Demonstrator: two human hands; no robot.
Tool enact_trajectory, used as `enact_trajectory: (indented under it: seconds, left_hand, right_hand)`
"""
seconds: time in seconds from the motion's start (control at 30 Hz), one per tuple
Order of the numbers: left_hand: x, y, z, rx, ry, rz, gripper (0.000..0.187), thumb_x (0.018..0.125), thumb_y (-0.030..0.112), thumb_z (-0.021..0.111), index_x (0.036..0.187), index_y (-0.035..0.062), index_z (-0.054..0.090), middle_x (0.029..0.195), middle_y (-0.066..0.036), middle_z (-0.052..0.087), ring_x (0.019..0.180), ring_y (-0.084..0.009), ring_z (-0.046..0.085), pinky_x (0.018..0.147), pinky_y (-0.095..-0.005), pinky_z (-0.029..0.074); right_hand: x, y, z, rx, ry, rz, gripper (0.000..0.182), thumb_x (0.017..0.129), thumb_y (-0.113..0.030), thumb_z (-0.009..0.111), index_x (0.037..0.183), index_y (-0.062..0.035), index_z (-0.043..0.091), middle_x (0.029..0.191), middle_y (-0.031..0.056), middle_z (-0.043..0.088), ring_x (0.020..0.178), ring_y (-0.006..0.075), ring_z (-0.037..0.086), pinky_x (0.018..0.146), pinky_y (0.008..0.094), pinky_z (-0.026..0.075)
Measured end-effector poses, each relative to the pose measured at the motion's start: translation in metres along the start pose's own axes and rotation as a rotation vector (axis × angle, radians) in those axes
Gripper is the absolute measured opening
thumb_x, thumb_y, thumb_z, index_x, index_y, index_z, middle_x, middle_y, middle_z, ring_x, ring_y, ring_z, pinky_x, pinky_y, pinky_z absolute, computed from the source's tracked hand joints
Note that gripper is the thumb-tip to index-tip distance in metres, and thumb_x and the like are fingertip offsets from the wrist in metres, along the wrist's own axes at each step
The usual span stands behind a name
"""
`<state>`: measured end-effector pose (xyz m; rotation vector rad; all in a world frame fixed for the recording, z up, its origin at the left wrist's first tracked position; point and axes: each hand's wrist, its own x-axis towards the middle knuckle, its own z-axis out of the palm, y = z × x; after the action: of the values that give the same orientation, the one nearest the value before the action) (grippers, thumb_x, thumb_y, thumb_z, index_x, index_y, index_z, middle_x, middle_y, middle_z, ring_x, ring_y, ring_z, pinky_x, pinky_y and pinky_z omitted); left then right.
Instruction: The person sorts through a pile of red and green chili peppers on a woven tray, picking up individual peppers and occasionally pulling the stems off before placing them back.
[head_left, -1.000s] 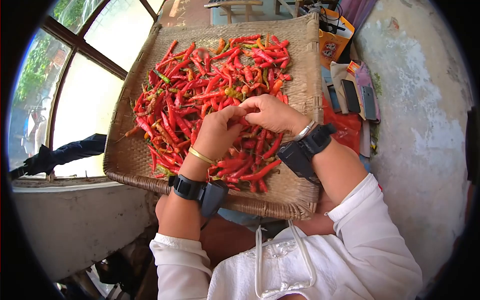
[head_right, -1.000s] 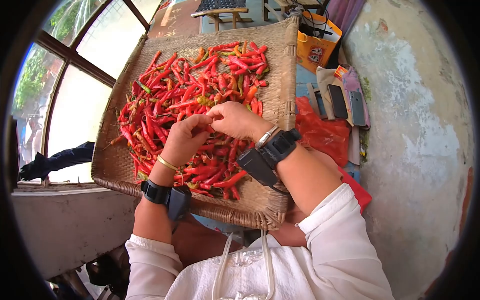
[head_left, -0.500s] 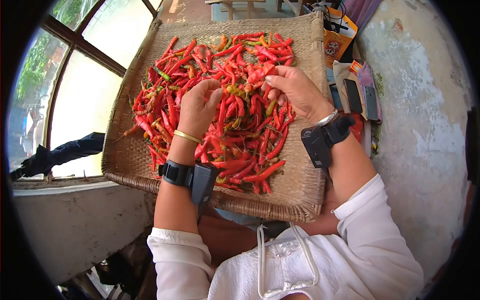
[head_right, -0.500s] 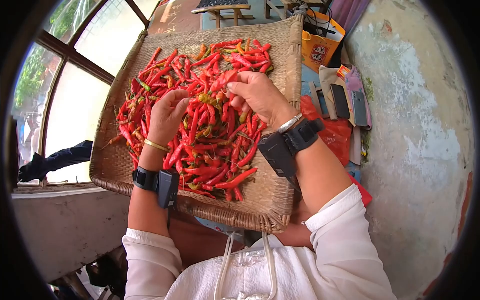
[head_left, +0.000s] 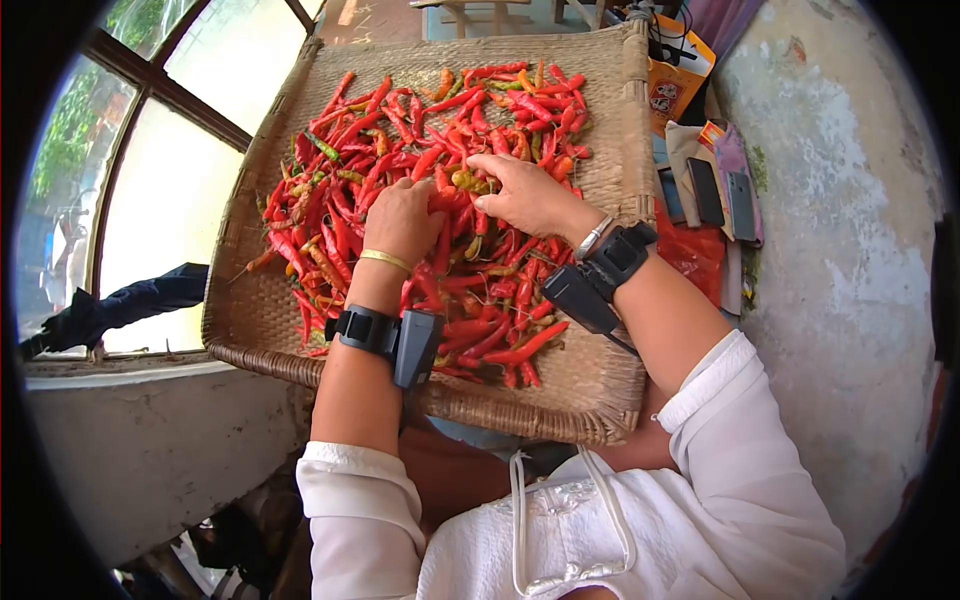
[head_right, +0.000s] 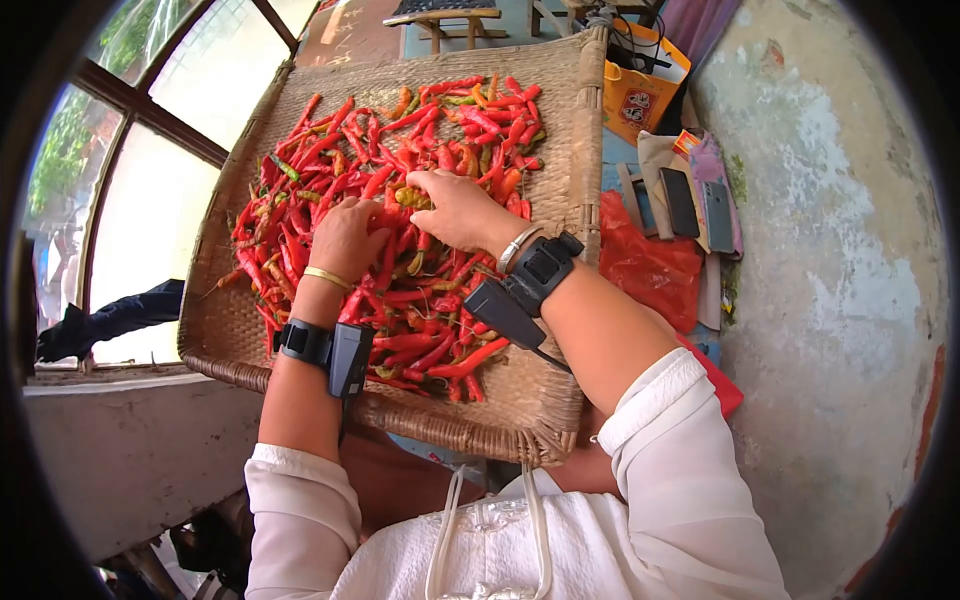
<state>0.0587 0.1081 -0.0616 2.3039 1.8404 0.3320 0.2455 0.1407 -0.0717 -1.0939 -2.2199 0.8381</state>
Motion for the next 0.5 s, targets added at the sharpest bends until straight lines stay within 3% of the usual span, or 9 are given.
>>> enact_trajectory:
  seconds: [0.07, 0.1, 0.13, 0.2, 0.23, 0.33, 0.37, 0.43, 0.5]
  left_hand:
    - [-0.002, 0.002, 0.001, -0.025, 0.015, 0.016, 0.028, 0.067, 0.018, 0.064, 0.09, 0.0038, 0.057, 0.085, -0.014, 0.056, 0.082, -0.0315, 0.055, 0.072, -0.039, 0.044]
    - [-0.003, 0.004, 0.001, -0.051, 0.032, 0.034, 0.025, 0.066, 0.017, 0.065, 0.086, 0.0036, 0.057, 0.083, -0.013, 0.056, 0.08, -0.0317, 0.055, 0.071, -0.039, 0.045]
    - [-0.004, 0.005, 0.0, -0.052, 0.033, 0.031, 0.025, 0.066, 0.017, 0.065, 0.086, 0.0036, 0.057, 0.083, -0.013, 0.056, 0.08, -0.0317, 0.055, 0.071, -0.039, 0.045]
    - [-0.006, 0.008, -0.002, -0.157, 0.006, 0.007, 0.022, 0.065, 0.013, 0.065, 0.083, 0.0032, 0.056, 0.079, -0.014, 0.057, 0.079, -0.0325, 0.055, 0.069, -0.0393, 0.044]
    - [-0.007, 0.007, -0.001, -0.159, 0.006, 0.005, 0.022, 0.065, 0.013, 0.065, 0.083, 0.0032, 0.056, 0.079, -0.014, 0.057, 0.079, -0.0325, 0.055, 0.069, -0.0393, 0.044]
    - [-0.008, 0.002, -0.002, -0.162, 0.008, 0.039, 0.027, 0.064, 0.011, 0.065, 0.088, 0.0027, 0.057, 0.073, -0.014, 0.058, 0.072, -0.0297, 0.057, 0.064, -0.0381, 0.045]
    - [-0.009, 0.002, -0.005, -0.238, -0.026, 0.009, 0.029, 0.064, 0.011, 0.065, 0.091, 0.0024, 0.058, 0.07, -0.014, 0.058, 0.069, -0.0278, 0.058, 0.062, -0.0366, 0.045]
    - [-0.011, 0.003, -0.011, -0.315, -0.058, -0.023, 0.031, 0.064, 0.01, 0.064, 0.094, 0.002, 0.058, 0.068, -0.014, 0.058, 0.065, -0.0259, 0.058, 0.06, -0.0351, 0.045]
    - [-0.011, 0.004, -0.015, -0.314, -0.115, -0.062, 0.028, 0.066, 0.011, 0.062, 0.093, 0.0054, 0.06, 0.074, -0.014, 0.062, 0.074, -0.0317, 0.059, 0.068, -0.0391, 0.047]
  right_hand:
    - [0.003, -0.003, 0.003, 0.067, -0.087, 0.114, 0.05, 0.073, -0.018, 0.06, 0.118, -0.0004, 0.044, 0.104, 0.0182, 0.055, 0.097, 0.0303, 0.053, 0.086, 0.035, 0.04]
    - [0.003, 0.003, 0.008, 0.007, -0.023, 0.044, 0.048, 0.07, -0.019, 0.062, 0.113, -0.0011, 0.049, 0.095, 0.0153, 0.059, 0.087, 0.0271, 0.057, 0.077, 0.0339, 0.045]
    - [0.004, 0.0, 0.008, 0.007, -0.026, 0.042, 0.048, 0.07, -0.019, 0.062, 0.113, -0.0011, 0.049, 0.095, 0.0153, 0.059, 0.087, 0.0271, 0.057, 0.077, 0.0339, 0.045]
    - [0.004, -0.005, 0.006, -0.094, -0.135, 0.169, 0.039, 0.068, -0.019, 0.064, 0.102, -0.0009, 0.056, 0.08, 0.0112, 0.062, 0.073, 0.0231, 0.06, 0.067, 0.0323, 0.047]
    - [0.004, -0.008, 0.005, -0.14, -0.129, 0.113, 0.027, 0.068, -0.017, 0.065, 0.089, -0.0011, 0.06, 0.067, 0.0071, 0.061, 0.061, 0.0189, 0.059, 0.059, 0.03, 0.046]
    - [0.007, -0.016, -0.013, 0.027, -0.136, 0.27, 0.021, 0.067, -0.02, 0.062, 0.08, -0.0034, 0.064, 0.078, 0.0144, 0.063, 0.073, 0.0264, 0.061, 0.068, 0.0339, 0.047]
    - [0.007, -0.016, -0.018, 0.131, -0.018, 0.262, 0.021, 0.065, -0.021, 0.063, 0.076, -0.0026, 0.064, 0.075, 0.0137, 0.063, 0.068, 0.0245, 0.061, 0.064, 0.0333, 0.047]
    - [0.005, -0.02, -0.038, 0.357, 0.057, 0.291, 0.021, 0.072, -0.018, 0.063, 0.084, -0.0009, 0.061, 0.07, 0.0074, 0.061, 0.059, 0.0138, 0.058, 0.054, 0.0268, 0.046]
    - [0.001, -0.026, -0.057, 0.498, 0.163, 0.269, 0.02, 0.077, -0.016, 0.062, 0.089, -0.0003, 0.059, 0.069, 0.0039, 0.059, 0.056, 0.0078, 0.054, 0.049, 0.0218, 0.045]
